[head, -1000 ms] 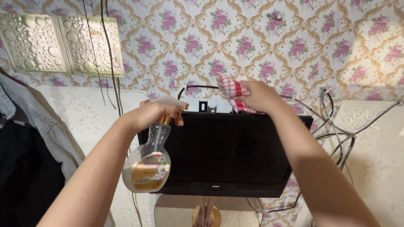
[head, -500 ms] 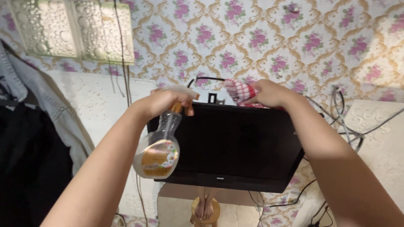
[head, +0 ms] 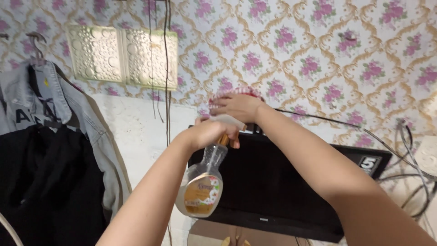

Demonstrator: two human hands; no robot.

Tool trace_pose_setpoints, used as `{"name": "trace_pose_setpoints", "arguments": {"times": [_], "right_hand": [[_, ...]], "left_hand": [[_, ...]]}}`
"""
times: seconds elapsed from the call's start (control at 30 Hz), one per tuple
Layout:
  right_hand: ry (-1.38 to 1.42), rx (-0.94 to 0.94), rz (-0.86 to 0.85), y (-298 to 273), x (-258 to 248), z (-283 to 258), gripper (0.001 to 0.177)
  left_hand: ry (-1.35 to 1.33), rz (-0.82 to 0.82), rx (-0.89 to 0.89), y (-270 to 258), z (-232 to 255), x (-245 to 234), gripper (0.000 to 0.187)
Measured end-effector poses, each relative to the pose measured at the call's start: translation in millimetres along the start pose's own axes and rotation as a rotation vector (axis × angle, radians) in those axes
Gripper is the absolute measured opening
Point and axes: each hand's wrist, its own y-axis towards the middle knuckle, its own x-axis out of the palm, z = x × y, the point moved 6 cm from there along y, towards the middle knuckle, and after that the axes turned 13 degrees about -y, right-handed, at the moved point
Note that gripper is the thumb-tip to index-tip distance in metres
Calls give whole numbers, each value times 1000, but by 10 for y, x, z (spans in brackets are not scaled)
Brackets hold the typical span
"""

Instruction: Cleaning a television screen using a spray bottle and a cloth.

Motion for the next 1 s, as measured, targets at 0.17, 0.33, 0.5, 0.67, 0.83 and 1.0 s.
{"name": "trace_pose_setpoints", "arguments": {"times": [0.17,0.33,0.5,0.67,0.83,1.0], "right_hand": [[38,-239,-49,-112,167,3,60],[31,-214,-149,-327,51,82,54],[46,-101,-90,-608,-353,231,69],[-50,-212,-193,-1167,-152,317,72],[-88,-253,-275,-1740,-179,367,75],[-115,-184,-444,-2319,-197,413,82]], "left_hand": [[41,-1,26,-58,64,-30,32],[46,-42,38,-29,56,-37,31],[87,-39,52,-10,38,-61,35],[51,-39,19,-64,44,-48,34],[59,-36,15,-86,42,-40,35],[27,-14,-63,-79,36,-18,33]]}}
